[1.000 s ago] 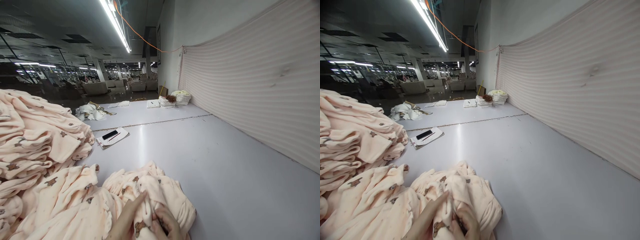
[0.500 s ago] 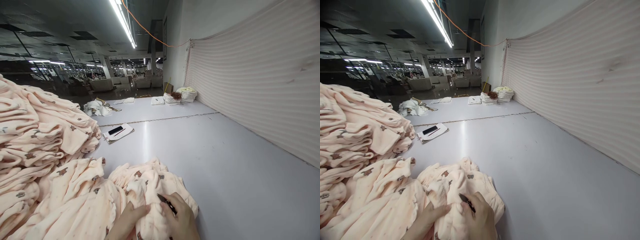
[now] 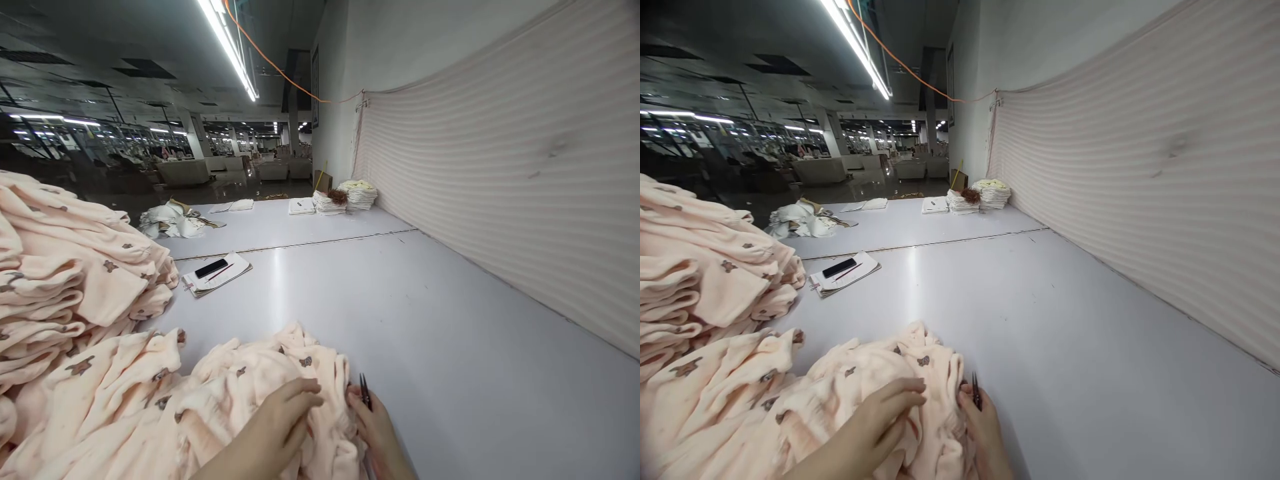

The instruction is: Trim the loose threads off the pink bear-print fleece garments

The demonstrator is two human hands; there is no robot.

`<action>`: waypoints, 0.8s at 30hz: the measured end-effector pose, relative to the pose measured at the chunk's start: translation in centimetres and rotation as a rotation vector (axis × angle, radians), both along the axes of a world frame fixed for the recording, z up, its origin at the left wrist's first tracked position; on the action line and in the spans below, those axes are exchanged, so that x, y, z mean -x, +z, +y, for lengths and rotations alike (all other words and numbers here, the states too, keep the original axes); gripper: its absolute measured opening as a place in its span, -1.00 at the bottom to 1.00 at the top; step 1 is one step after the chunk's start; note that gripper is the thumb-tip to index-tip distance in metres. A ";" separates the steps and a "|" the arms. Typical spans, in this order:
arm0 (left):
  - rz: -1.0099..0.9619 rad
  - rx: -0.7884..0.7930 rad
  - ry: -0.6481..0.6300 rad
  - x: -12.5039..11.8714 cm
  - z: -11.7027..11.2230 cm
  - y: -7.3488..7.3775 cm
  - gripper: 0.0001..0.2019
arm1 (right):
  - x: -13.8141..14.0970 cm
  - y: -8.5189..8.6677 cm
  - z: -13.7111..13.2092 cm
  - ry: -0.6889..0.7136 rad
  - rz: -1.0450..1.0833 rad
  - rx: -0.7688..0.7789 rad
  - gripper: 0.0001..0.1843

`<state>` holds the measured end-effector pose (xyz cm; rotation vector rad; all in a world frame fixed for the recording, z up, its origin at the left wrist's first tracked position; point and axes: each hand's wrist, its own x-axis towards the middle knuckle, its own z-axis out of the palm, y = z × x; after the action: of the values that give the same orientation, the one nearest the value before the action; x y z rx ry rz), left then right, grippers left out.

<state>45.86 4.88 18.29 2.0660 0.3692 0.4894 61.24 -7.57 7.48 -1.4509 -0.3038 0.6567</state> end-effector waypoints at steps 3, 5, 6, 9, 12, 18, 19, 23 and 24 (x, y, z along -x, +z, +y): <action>0.166 0.227 0.123 -4.5 -0.4 -1.2 -0.83 | 1.8 0.9 0.3 0.070 0.063 -0.027 -0.54; 0.217 0.264 0.213 -6.1 -0.4 -3.1 -0.88 | 2.1 1.1 0.8 0.081 0.055 -0.006 -0.54; 0.225 0.278 0.229 -6.4 -0.4 -4.0 -0.85 | 2.0 1.1 1.1 0.083 0.035 0.014 -0.56; 0.218 0.391 0.211 -5.8 -0.4 -5.5 -0.73 | 1.6 1.2 2.1 0.088 -0.071 0.085 -0.68; 0.166 0.568 0.179 -4.5 -0.3 -4.6 -0.73 | 1.1 2.0 2.8 0.079 -0.211 0.166 -0.76; 0.111 1.058 0.184 -2.4 0.1 -2.2 -0.88 | -0.2 5.3 2.2 0.027 -0.508 0.306 -0.76; 0.093 1.120 0.184 -2.1 0.1 -2.1 -0.87 | -0.3 5.8 2.0 0.044 -0.536 0.309 -0.76; 0.006 1.258 0.170 -1.1 0.1 -1.9 -0.84 | 0.6 7.2 0.8 0.220 -0.602 0.252 -0.86; -0.009 1.281 0.159 -0.9 0.1 -1.9 -0.83 | 1.0 7.3 0.5 0.253 -0.635 0.234 -0.83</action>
<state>46.77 4.96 16.43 0.7953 0.6293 0.2268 60.21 -7.09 14.79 -1.8449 -0.9415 0.4222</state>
